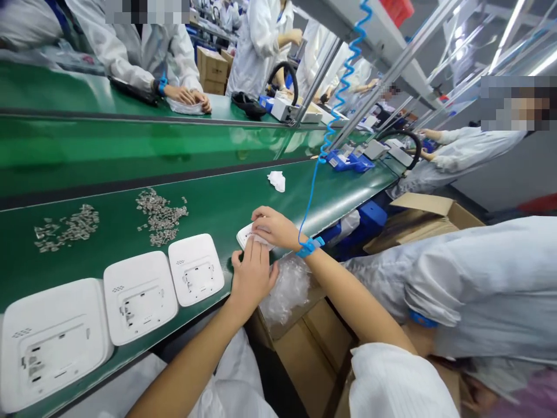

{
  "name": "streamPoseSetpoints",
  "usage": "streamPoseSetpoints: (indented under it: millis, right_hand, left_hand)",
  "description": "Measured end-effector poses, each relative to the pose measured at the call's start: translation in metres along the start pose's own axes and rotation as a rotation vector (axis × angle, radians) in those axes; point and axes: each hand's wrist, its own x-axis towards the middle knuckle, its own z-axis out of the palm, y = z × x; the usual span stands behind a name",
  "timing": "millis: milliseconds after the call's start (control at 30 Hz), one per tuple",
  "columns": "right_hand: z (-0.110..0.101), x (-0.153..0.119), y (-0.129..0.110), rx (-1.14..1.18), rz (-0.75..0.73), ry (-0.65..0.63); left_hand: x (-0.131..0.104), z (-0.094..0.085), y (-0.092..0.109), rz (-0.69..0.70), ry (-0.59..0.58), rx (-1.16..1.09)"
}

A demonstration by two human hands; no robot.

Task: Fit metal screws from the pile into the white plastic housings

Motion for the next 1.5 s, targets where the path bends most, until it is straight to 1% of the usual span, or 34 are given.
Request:
streamPoseSetpoints:
  millis: [100,267,367,567,700,833,933,1100,1233,1367,1467,1500]
  right_hand:
    - [0.003,0.000,0.006,0.016,-0.015,0.001]
    - [0.001,0.001,0.008,0.001,-0.057,-0.064]
    - [0.003,0.002,0.007,-0.038,-0.042,-0.056]
    - [0.009,0.003,0.006,-0.123,0.036,-0.070]
    - [0.010,0.001,0.007,-0.154,0.011,-0.073]
    - [0.012,0.000,0.007,-0.167,0.004,-0.042]
    - [0.013,-0.004,0.004,-0.127,0.009,-0.013]
    - [0.017,-0.014,-0.002,-0.035,-0.011,0.131]
    - [0.020,-0.019,-0.004,-0.056,-0.021,0.204]
    - [0.021,-0.020,-0.003,-0.117,-0.056,0.177]
    - [0.018,-0.019,-0.003,-0.181,-0.135,0.147]
    - [0.016,-0.018,-0.003,-0.196,-0.171,0.119]
  left_hand:
    - [0.000,0.001,0.000,-0.008,-0.006,-0.021]
    - [0.000,0.001,0.003,-0.033,-0.002,-0.023]
    - [0.001,0.001,0.004,-0.032,-0.021,-0.018]
    - [0.000,-0.001,0.004,-0.010,-0.040,-0.033]
    - [-0.002,-0.001,0.004,0.003,-0.044,-0.012]
    - [-0.002,0.000,0.004,0.013,-0.054,-0.008]
    - [-0.001,0.001,0.004,0.014,-0.057,0.005]
    - [0.000,0.002,0.004,0.019,-0.072,0.038]
    - [0.000,0.002,0.005,0.024,-0.070,0.045]
    - [0.000,0.002,0.005,0.011,-0.072,0.039]
    - [0.000,0.002,0.005,0.013,-0.085,0.036]
    - [0.000,0.001,0.005,0.015,-0.087,0.036]
